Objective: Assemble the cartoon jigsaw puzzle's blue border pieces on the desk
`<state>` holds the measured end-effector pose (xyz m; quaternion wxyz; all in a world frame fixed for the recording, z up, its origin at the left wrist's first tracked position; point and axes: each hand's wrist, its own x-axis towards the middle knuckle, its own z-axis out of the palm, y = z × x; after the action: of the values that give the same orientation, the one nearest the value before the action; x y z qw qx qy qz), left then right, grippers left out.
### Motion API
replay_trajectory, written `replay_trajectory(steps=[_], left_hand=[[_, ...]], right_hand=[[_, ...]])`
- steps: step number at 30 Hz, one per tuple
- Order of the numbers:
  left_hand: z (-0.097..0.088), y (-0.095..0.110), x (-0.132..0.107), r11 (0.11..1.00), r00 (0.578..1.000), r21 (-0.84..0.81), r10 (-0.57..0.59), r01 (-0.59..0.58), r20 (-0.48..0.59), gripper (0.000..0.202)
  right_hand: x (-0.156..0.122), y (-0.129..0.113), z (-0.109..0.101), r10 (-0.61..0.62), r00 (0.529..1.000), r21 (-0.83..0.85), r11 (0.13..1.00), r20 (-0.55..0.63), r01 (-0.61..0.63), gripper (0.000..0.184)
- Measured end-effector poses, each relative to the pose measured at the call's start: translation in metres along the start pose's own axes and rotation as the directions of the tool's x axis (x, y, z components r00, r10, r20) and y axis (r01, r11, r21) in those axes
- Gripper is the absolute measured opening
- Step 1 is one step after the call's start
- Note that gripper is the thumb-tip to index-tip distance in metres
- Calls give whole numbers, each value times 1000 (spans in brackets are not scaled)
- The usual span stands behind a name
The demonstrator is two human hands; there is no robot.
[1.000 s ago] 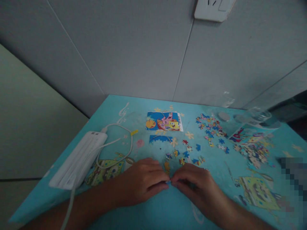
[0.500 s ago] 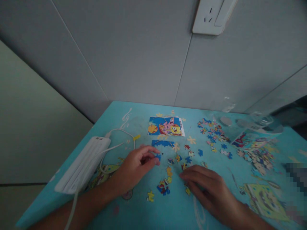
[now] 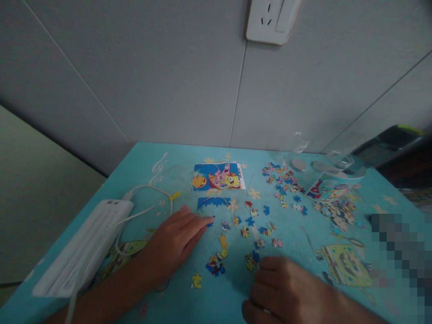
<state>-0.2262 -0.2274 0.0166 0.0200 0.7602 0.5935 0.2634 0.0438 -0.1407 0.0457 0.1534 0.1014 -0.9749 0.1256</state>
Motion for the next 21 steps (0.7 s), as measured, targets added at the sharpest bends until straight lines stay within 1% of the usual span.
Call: replay_trajectory(steps=[3,6,8,13,17,21], left_hand=[[1,-1,-1,999,1000,35,30,-31,1,31],[0,-2,0,997,998,60,57,-56,-6,30],[-1,-1,1,995,998,67,69,-70,5,30],[0,-1,0,995,996,58,74,-76,39,27],[0,0,-1,996,996,45,72,-74,45,27],[-1,3,-1,998,993,17,57,-59,107,23]], right_hand=[[-9,-5,8,-1,999,-13,1000,50,2,38],[-16,-7,19,-66,994,12,998,89,65,36],[-19,-8,22,-66,993,24,998,98,63,35],[-17,-9,19,-19,995,35,999,95,16,41],[-16,-7,19,17,997,50,999,79,-21,40],[-14,-7,20,31,998,44,998,48,-33,39]])
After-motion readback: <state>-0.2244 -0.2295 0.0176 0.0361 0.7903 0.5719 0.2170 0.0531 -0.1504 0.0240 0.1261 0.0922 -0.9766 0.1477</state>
